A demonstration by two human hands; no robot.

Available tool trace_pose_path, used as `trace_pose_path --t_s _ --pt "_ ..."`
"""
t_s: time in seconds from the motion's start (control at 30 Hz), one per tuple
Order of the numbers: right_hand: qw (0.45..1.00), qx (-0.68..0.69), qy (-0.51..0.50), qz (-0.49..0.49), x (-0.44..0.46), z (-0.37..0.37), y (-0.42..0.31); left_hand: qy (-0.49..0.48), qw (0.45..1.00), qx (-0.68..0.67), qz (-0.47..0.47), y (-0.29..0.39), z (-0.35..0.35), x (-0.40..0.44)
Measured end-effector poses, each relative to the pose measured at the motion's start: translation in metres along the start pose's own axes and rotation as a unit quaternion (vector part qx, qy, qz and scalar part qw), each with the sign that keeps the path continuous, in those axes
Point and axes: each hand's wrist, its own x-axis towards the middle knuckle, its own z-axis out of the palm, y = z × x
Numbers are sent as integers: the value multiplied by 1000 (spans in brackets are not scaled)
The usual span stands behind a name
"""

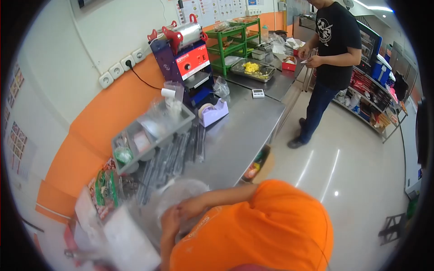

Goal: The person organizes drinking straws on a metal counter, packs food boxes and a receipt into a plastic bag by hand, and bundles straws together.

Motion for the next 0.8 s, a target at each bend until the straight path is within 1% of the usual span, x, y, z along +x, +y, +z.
trace_pose_path --t_s 0.03,0.1,0.13,0.2,0.23,0.27,0.3,0.4,0.43,0.47,0.5,0.53,0.57,0.6,0.63,0.7,0.73,0.77,0.8 --pt "1000 -3 -1 -3 -12 -12 -2 4 1000 1 0 1 2 -1" --pt "985 101 136 -21 -36 -32 -4 -27 991 132 11 2 7 -4" --pt "985 108 134 -20 -44 -34 0 -33 991 130 6 5 10 -3" --pt "978 -1 169 120 -59 -30 8 -28 971 236 0 13 16 0" --pt "972 -73 120 187 -69 -36 3 -38 972 233 -10 24 12 -2" --pt "955 -148 67 248 -80 -46 0 -13 956 293 5 35 5 -1" --pt "948 -169 44 266 -89 -49 9 12 936 352 20 45 0 4" --pt "926 -203 -16 318 -113 -70 24 -45 937 347 1 51 13 24" --pt "929 -193 -53 312 -120 -86 16 -59 939 339 -4 39 30 30" --pt "932 -181 -89 302 -126 -100 10 27 913 405 53 20 48 32" --pt "963 -92 -39 251 -135 -102 17 -5 924 382 15 30 43 38" --pt "979 -2 14 205 -144 -105 25 -32 934 356 -18 46 40 49" --pt "981 98 47 160 -149 -119 18 -39 944 327 -29 60 34 55" --pt "970 196 81 118 -151 -135 7 -44 953 298 -34 68 30 61" --pt "971 201 69 112 -151 -142 3 -44 953 296 -48 69 30 64" --pt "934 260 225 94 -150 -148 1 -30 960 273 -53 73 32 68" --pt "935 266 216 92 -148 -146 2 -32 960 271 -64 76 31 67" --pt "966 162 176 94 -145 -143 4 -36 970 234 -53 79 27 65" --pt "985 56 135 92 -141 -140 5 -40 979 197 -42 84 21 63"
